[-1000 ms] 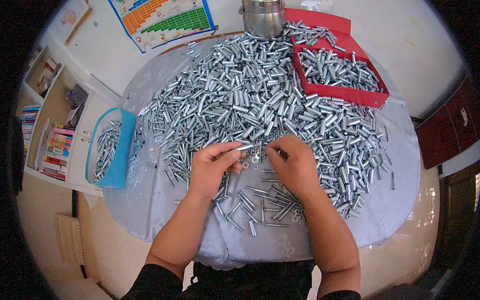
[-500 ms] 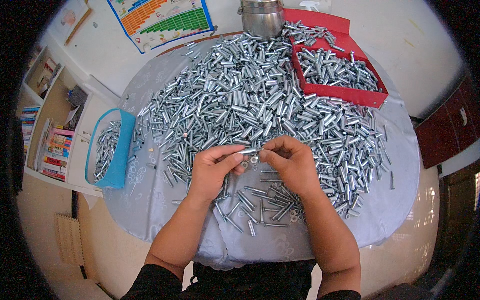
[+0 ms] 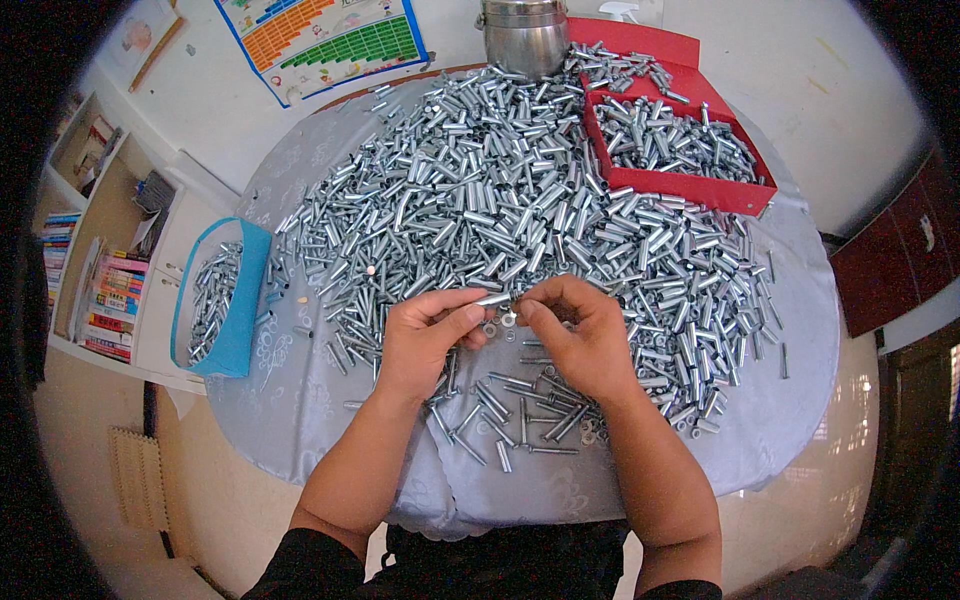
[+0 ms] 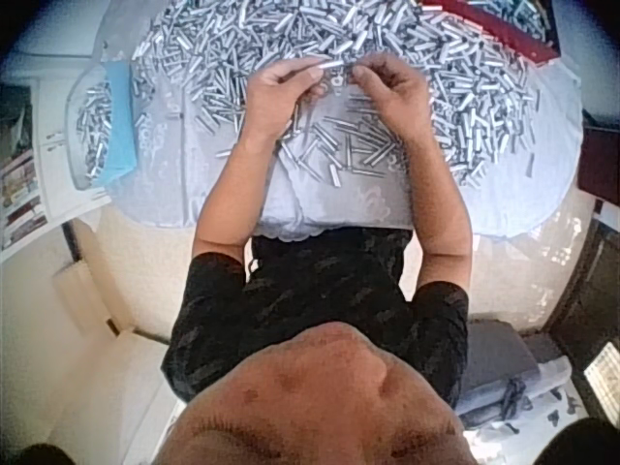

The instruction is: The person repeatedly picks up small metal bolts and washers from a large pile on a table. They insert the washers onto the bolts by hand and place the assembled units into a red box. The process is continuous and repetitive throughout the clip.

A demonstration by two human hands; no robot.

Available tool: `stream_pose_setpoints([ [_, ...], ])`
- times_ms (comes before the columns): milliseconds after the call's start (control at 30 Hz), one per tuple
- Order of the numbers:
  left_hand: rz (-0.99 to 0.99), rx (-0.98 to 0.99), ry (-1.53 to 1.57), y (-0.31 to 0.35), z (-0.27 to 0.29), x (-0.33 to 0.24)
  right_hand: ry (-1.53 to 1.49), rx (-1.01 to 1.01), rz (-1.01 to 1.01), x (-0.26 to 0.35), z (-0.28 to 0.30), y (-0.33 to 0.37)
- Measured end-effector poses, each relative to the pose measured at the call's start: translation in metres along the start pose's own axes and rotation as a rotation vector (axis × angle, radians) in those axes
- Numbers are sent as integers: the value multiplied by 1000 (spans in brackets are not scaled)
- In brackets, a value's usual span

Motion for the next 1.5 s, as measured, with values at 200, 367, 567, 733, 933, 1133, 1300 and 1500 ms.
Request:
stream_pose_setpoints([
  [200,12,31,-14,0,-3,0,27,-30,-69,1,4,-1],
  [367,24,35,-13,1,-4,0,110,-47,-60,5,10,-1],
  [567,1,-32,2,1,3,-3,443,-294,36,26,49,3],
  [733,1,-93,33,2,9,-2,832,-134,155,36,21,-2],
  [933,-13,-103,55,0,11,-3,1091,6,249,26,-13,-10],
  [1133,-32,-90,32,0,10,-2,1169,32,252,20,-15,-12],
  [1300,-8,-99,23,1,10,-2,1187,36,254,22,-16,-9],
  [1500,2,-82,9,1,8,0,1255,109,238,11,-18,-8],
])
Point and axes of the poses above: each hand's wrist, its own y-axis away from the middle knuckle, its own z-axis out of the back of the hand, x = y × z, the point moved 8 cm from there along -y, towards the middle knuckle, and after that the axes turned 12 degrees about x, right-handed, at the moved point
